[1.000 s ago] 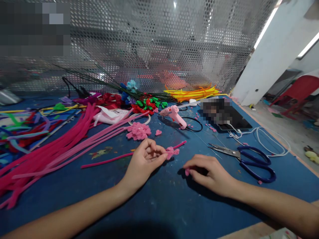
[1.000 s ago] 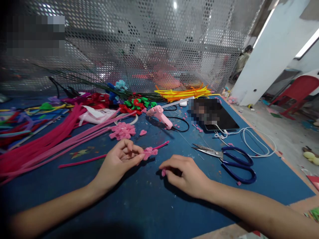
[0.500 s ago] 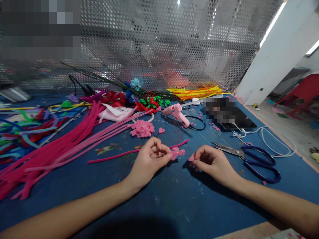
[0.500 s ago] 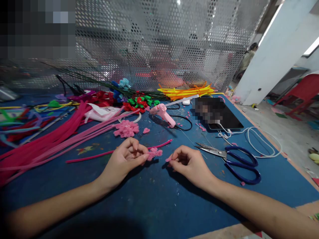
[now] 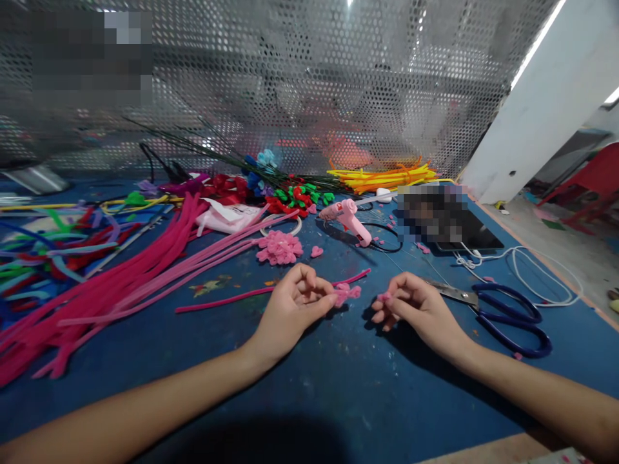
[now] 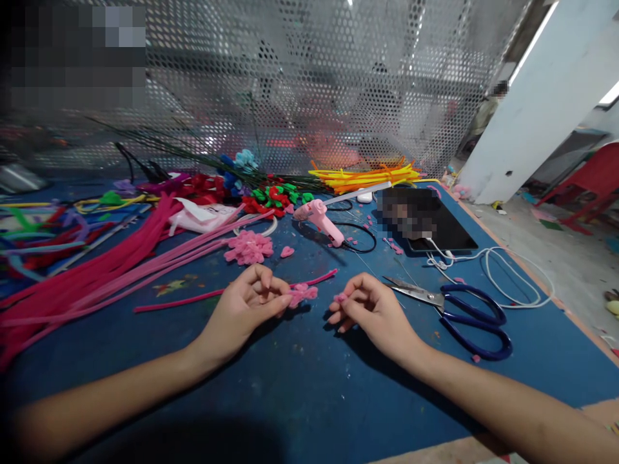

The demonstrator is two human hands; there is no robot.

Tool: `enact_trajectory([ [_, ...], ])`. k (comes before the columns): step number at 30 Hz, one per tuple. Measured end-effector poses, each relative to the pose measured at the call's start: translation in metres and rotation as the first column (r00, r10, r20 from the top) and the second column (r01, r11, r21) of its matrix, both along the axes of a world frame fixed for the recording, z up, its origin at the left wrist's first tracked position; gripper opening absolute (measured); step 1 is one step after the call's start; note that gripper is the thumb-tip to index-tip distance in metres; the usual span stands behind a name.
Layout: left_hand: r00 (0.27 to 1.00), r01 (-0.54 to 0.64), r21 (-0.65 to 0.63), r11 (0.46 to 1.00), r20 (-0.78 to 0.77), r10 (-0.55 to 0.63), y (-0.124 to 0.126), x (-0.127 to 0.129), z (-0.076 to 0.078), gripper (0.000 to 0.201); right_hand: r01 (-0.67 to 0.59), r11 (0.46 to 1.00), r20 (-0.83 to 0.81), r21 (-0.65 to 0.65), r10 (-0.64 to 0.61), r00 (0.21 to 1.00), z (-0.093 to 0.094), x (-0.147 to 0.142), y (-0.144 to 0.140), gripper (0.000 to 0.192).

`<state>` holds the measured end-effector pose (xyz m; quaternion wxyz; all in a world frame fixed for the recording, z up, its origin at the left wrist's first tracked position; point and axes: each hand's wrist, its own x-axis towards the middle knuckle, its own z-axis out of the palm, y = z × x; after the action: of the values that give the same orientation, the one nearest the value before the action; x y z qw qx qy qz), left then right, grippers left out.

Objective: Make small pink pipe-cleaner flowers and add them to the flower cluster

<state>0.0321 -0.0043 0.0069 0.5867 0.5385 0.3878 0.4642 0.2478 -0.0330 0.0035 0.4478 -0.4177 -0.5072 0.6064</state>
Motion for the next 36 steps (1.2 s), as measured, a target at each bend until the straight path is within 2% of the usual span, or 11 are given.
enact_trajectory([
  [3,1.0,-0.011,-0.012,1.0,-0.003,0.011,0.001,0.0,0.0,0.035,-0.006,1.0,-0.005,0.011,0.006,1.0,0.0,0.0,-0.001,0.02],
  [6,1.0,-0.012,-0.037,0.999,-0.024,0.011,-0.001,0.0,0.001,0.034,-0.013,0.997,0.068,0.072,0.008,0.998,-0.001,0.001,0.0,0.025],
  [8,0.999,-0.002,-0.066,0.998,-0.037,-0.001,-0.004,0.0,0.003,0.032,-0.005,0.995,0.117,0.101,-0.007,0.993,-0.002,0.002,0.001,0.021],
  [16,0.985,0.073,-0.148,0.986,-0.146,-0.095,-0.021,0.006,0.008,0.025,0.001,0.997,0.126,0.081,-0.011,0.992,0.001,0.004,0.001,0.017],
  [20,0.912,0.155,-0.071,0.985,-0.373,-0.17,-0.023,0.003,0.009,0.011,0.012,0.993,0.161,0.115,-0.03,0.986,0.0,0.006,0.001,0.015],
  [23,0.835,0.214,0.022,0.977,-0.522,-0.171,-0.025,-0.001,0.011,0.003,0.019,0.993,0.171,0.12,-0.04,0.984,0.0,0.007,0.002,0.013],
  [27,0.772,0.302,0.137,0.943,-0.616,-0.158,-0.025,-0.008,0.014,0.011,0.013,0.995,0.164,0.097,-0.029,0.986,0.001,0.007,0.002,0.013],
  [29,0.749,0.373,0.223,0.901,-0.646,-0.15,-0.022,-0.013,0.013,0.018,0.012,0.996,0.17,0.089,-0.027,0.985,0.002,0.006,0.003,0.013],
  [31,0.723,0.467,0.338,0.817,-0.678,-0.133,-0.017,-0.018,0.01,0.025,0.012,0.997,0.177,0.083,-0.027,0.984,0.002,0.006,0.003,0.013],
  [34,0.676,0.591,0.516,0.62,-0.737,-0.032,-0.009,-0.026,0.006,0.033,0.013,0.996,0.181,0.085,-0.029,0.983,0.003,0.005,0.003,0.013],
  [36,0.662,0.645,0.63,0.433,-0.743,0.098,-0.004,-0.029,0.005,0.032,0.012,0.996,0.179,0.086,-0.027,0.983,0.003,0.006,0.003,0.013],
])
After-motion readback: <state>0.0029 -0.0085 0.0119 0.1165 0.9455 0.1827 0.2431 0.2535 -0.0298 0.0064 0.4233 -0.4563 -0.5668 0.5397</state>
